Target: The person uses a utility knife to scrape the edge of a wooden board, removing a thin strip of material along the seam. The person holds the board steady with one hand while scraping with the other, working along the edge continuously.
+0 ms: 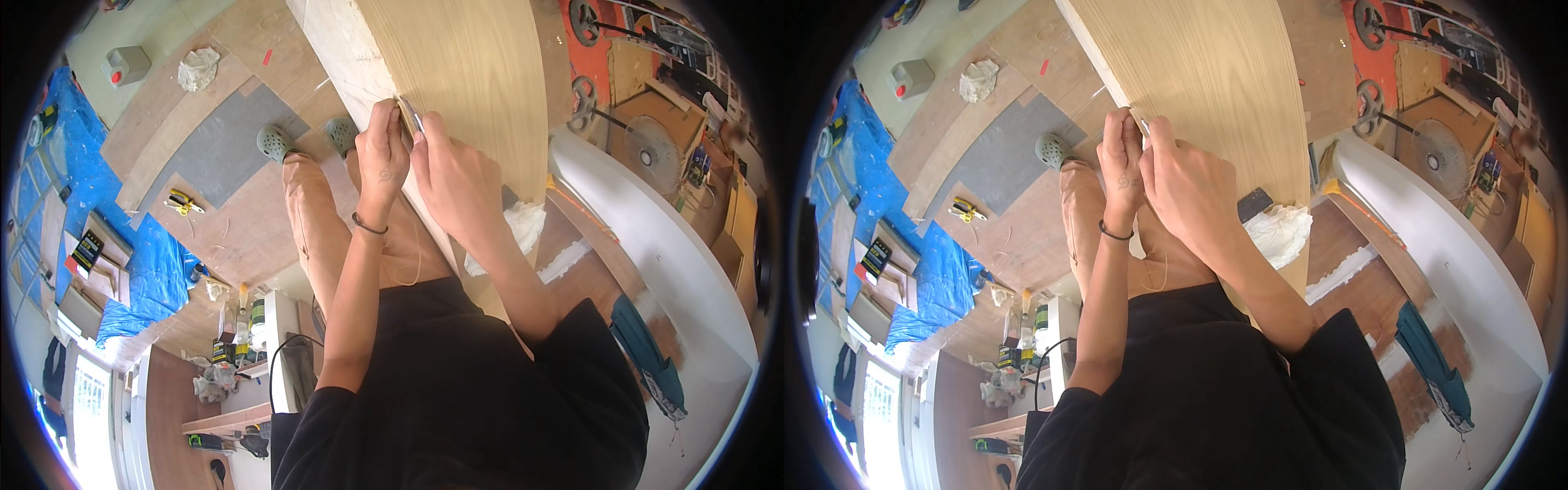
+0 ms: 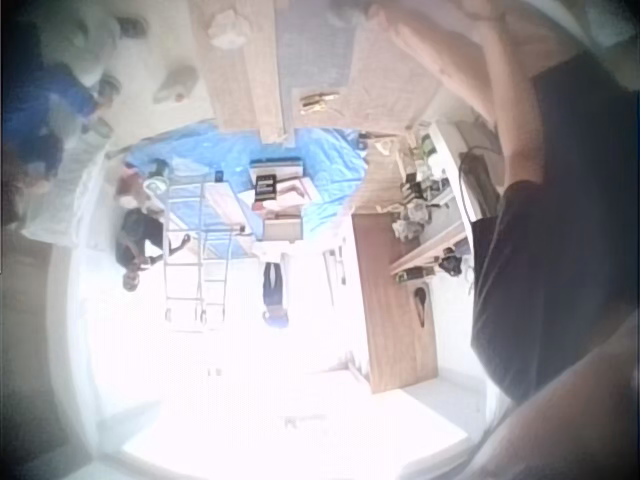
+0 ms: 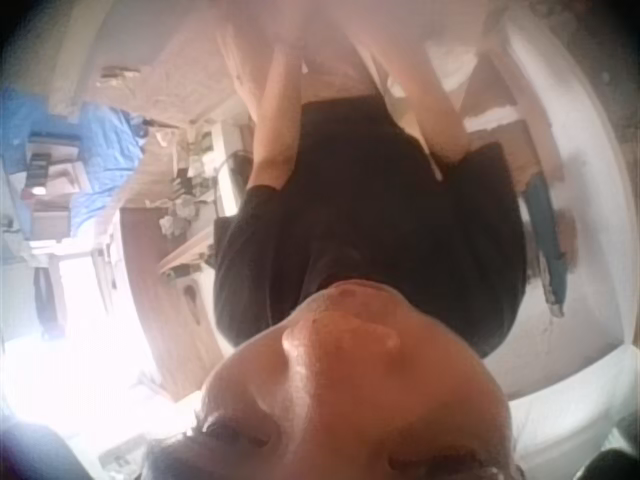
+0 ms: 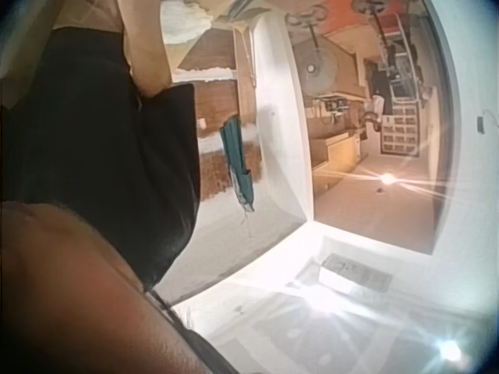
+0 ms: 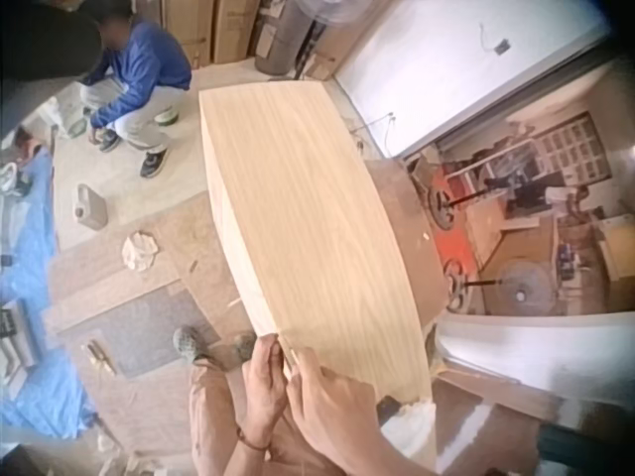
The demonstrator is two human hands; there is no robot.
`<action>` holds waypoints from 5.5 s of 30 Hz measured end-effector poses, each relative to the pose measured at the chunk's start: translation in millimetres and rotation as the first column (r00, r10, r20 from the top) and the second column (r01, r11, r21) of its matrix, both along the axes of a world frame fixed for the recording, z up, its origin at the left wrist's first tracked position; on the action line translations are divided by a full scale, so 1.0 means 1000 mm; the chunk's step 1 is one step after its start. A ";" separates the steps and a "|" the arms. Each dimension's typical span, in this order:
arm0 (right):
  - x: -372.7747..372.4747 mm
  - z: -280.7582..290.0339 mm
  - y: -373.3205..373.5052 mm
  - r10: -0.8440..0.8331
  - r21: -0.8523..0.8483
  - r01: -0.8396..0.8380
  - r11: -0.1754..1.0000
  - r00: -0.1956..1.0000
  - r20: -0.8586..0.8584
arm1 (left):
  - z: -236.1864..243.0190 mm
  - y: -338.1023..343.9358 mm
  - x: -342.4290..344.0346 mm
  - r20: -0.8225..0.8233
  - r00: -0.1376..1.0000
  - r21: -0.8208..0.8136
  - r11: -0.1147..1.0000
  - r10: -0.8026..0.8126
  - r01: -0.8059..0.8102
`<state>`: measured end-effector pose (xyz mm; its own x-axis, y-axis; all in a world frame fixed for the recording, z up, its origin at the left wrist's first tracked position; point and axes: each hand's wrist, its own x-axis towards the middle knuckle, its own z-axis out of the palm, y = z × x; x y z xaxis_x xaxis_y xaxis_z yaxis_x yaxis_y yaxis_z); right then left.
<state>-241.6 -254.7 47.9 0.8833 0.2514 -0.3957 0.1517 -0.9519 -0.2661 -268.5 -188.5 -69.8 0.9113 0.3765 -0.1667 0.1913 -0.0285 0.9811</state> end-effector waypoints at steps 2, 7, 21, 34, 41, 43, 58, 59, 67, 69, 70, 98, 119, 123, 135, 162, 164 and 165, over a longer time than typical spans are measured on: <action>0.001 -0.002 0.000 0.005 0.005 -0.005 1.000 1.000 -0.006 | -0.003 -0.001 -0.001 -0.003 1.000 -0.005 1.000 0.003 -0.003; 0.001 -0.004 0.000 0.009 -0.025 -0.009 1.000 1.000 -0.011 | -0.003 -0.001 -0.001 0.001 1.000 -0.015 1.000 0.004 -0.004; 0.009 0.005 0.009 0.006 -0.098 -0.014 0.995 0.996 -0.084 | 0.001 -0.002 -0.004 0.025 0.999 -0.036 0.999 -0.024 0.025; 0.006 -0.002 -0.001 0.020 -0.052 -0.022 0.998 0.998 -0.054 | -0.012 -0.012 -0.019 -0.035 0.998 -0.097 0.994 -0.047 0.043; -0.002 0.002 -0.004 0.032 -0.047 -0.033 0.998 0.999 -0.020 | -0.006 -0.009 -0.015 -0.023 0.999 -0.084 0.996 -0.044 0.042; -0.001 0.000 -0.004 0.030 -0.049 -0.031 0.998 0.999 -0.013 | -0.007 -0.008 -0.016 -0.020 0.999 -0.080 0.996 -0.046 0.044; 0.002 0.001 0.002 0.025 -0.106 -0.033 0.994 0.997 -0.079 | -0.009 -0.011 -0.019 -0.018 0.999 -0.094 0.995 -0.045 0.043; 0.004 0.002 0.002 0.027 -0.122 -0.039 0.992 0.995 -0.094 | -0.010 -0.011 -0.019 -0.020 0.999 -0.094 0.995 -0.047 0.045; 0.013 0.007 0.009 0.031 -0.192 -0.066 0.979 0.983 -0.182 | -0.020 -0.020 -0.035 0.001 0.999 -0.070 0.997 -0.038 0.038; 0.012 0.005 0.006 0.023 -0.162 -0.050 0.986 0.987 -0.162 | -0.020 -0.018 -0.031 -0.028 0.999 -0.121 0.992 -0.046 0.043; 0.014 0.003 0.004 0.025 -0.144 -0.046 0.989 0.989 -0.145 | -0.020 -0.018 -0.030 -0.020 0.999 -0.093 0.995 -0.049 0.046; -0.005 0.008 -0.004 0.010 -0.129 -0.028 0.991 0.990 -0.139 | -0.017 -0.015 -0.028 0.021 0.998 -0.038 0.997 -0.062 0.062; 0.011 0.006 0.003 0.041 -0.194 -0.074 0.978 0.984 -0.172 | -0.022 -0.016 -0.041 -0.017 0.996 -0.038 0.995 -0.091 0.090; 0.001 0.015 -0.003 0.022 -0.172 -0.056 0.984 0.981 -0.193 | -0.020 -0.011 -0.034 0.020 0.995 0.015 0.995 -0.100 0.100; -0.011 0.012 -0.007 0.016 -0.142 -0.035 0.989 0.991 -0.132 | -0.020 -0.010 -0.035 -0.006 0.993 0.018 0.993 -0.119 0.119; -0.016 -0.001 -0.011 0.021 -0.074 -0.025 0.997 0.998 -0.053 | -0.021 -0.012 -0.037 0.046 0.991 0.027 0.992 -0.123 0.122; -0.015 -0.002 -0.012 0.027 -0.069 -0.031 0.997 0.998 -0.060 | -0.021 -0.011 -0.037 0.035 0.992 0.026 0.992 -0.121 0.120; -0.014 -0.002 -0.011 0.029 -0.067 -0.033 0.997 0.997 -0.068 | -0.021 -0.011 -0.037 0.030 0.993 0.020 0.993 -0.117 0.116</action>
